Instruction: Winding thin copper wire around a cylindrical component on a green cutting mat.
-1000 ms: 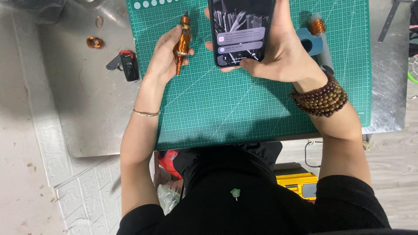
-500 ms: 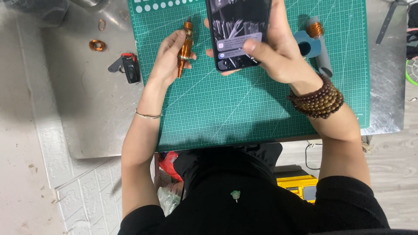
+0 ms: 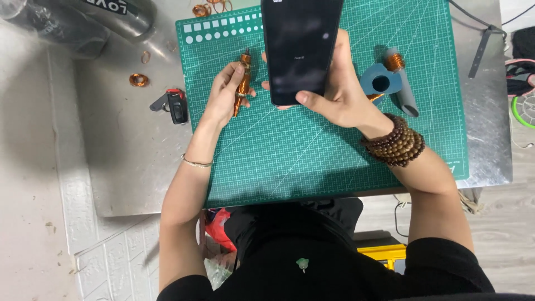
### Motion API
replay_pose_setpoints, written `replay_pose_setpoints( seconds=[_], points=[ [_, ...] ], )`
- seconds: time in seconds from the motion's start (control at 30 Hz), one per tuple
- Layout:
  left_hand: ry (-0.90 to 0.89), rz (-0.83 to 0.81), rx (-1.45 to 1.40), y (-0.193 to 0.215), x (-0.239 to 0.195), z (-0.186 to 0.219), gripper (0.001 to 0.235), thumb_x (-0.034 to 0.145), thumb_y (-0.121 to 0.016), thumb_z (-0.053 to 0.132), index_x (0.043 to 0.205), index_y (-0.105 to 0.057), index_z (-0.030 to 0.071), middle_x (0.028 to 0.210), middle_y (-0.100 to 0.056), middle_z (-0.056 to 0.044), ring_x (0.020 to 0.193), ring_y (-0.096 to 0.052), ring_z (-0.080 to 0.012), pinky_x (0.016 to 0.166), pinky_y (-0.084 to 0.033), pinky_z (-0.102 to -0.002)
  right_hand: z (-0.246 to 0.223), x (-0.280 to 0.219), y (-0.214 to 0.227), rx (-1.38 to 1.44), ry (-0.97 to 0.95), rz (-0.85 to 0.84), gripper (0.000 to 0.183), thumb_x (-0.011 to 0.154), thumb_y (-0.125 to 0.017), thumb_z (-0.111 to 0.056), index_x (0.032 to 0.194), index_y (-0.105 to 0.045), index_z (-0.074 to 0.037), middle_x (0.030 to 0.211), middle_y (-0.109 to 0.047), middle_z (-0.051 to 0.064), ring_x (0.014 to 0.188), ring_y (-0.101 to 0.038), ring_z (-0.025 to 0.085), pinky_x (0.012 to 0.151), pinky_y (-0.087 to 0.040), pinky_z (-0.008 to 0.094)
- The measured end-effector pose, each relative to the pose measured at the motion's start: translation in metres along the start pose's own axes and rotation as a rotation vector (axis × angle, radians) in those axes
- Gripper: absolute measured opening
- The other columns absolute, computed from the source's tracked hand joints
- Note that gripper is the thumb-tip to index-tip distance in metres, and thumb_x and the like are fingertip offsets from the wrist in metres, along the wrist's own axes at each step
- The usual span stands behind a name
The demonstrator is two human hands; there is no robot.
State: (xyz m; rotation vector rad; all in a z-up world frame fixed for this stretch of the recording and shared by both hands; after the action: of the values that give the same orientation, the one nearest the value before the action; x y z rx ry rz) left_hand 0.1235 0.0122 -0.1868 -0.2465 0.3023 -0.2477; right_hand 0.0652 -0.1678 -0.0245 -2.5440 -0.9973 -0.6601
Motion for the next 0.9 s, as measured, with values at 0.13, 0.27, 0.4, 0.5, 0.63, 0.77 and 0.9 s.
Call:
replay_pose_setpoints(
  seconds=[0.13,0.27,0.4,0.5,0.63,0.77,0.9],
  points=[
    [0.013,0.005,-0.001,-0.001,-0.002,-0.002,0.025,0.092,-0.051,0.034,0.095,-0.047,0.01,0.078,-0.052,-0.002,0.061,-0.063,-0.0121,0.038,-0.048,-0.019,0.001,-0.001,0.0,0.011,0.031,0.022,0.051,0.101,-0.046,0.002,0.137,-0.017,-0.019,0.145,-0.023,0.017,0.139,-0.036,0.044,0.107,-0.051,0.064],
    [0.0,-0.009,0.055,-0.002,-0.005,0.0,0.029,0.091,-0.052,0.039,0.095,-0.047,0.011,0.074,-0.048,-0.001,0.06,-0.062,-0.0127,0.04,-0.05,-0.021,0.001,-0.002,-0.003,0.016,0.038,0.015,0.051,0.101,-0.045,0.001,0.137,-0.016,-0.02,0.146,-0.023,0.018,0.14,-0.036,0.042,0.108,-0.051,0.062],
    [-0.006,-0.025,0.088,-0.007,-0.002,0.001,0.029,0.092,-0.05,0.036,0.102,-0.048,0.009,0.077,-0.048,-0.001,0.061,-0.063,-0.0128,0.044,-0.055,-0.023,-0.007,-0.012,-0.001,0.065,-0.018,0.08,0.05,0.1,-0.046,-0.001,0.135,-0.017,-0.02,0.143,-0.028,0.027,0.128,-0.045,0.048,0.093,-0.055,0.058],
    [-0.01,-0.018,0.119,-0.004,-0.001,-0.003,0.03,0.092,-0.05,0.035,0.106,-0.047,0.008,0.074,-0.048,-0.002,0.062,-0.064,-0.0127,0.049,-0.059,-0.026,-0.016,-0.027,-0.004,0.051,-0.048,0.106,0.049,0.1,-0.045,-0.002,0.135,-0.016,-0.021,0.142,-0.03,0.035,0.118,-0.053,0.052,0.079,-0.061,0.051],
    [-0.039,-0.018,0.191,-0.009,-0.003,0.001,0.036,0.091,-0.05,0.039,0.107,-0.046,0.007,0.076,-0.049,-0.004,0.062,-0.064,-0.0133,0.056,-0.063,-0.029,-0.029,-0.049,-0.009,0.006,0.004,0.228,0.048,0.099,-0.047,-0.001,0.135,-0.019,-0.015,0.14,-0.028,0.022,0.136,-0.038,0.048,0.087,-0.061,0.062],
    [-0.032,-0.028,0.167,-0.009,-0.005,-0.002,0.028,0.093,-0.048,0.035,0.102,-0.045,0.008,0.071,-0.042,-0.001,0.06,-0.063,-0.0127,0.056,-0.063,-0.03,-0.036,-0.064,-0.022,0.057,0.021,0.271,0.046,0.099,-0.045,-0.001,0.134,-0.02,-0.017,0.141,-0.026,0.023,0.137,-0.035,0.046,0.088,-0.058,0.063],
    [-0.051,-0.008,0.193,-0.009,-0.004,-0.001,0.023,0.095,-0.045,0.031,0.102,-0.046,0.009,0.074,-0.048,-0.004,0.06,-0.062,-0.0132,0.059,-0.064,-0.034,-0.027,-0.074,-0.022,0.314,-0.113,0.544,0.047,0.094,-0.059,-0.026,0.129,-0.031,-0.013,0.133,-0.039,0.017,0.125,-0.047,0.039,0.095,-0.053,0.065]
  ],
)
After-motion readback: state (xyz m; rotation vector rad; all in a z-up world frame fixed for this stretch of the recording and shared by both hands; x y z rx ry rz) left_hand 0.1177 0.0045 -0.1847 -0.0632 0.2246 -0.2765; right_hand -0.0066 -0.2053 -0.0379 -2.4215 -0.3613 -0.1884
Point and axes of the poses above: each hand's wrist, its own x-axis towards the middle knuckle, its own y-axis out of the back of the hand, z = x × y, the point moved 6 cm from there along x, towards the middle knuckle
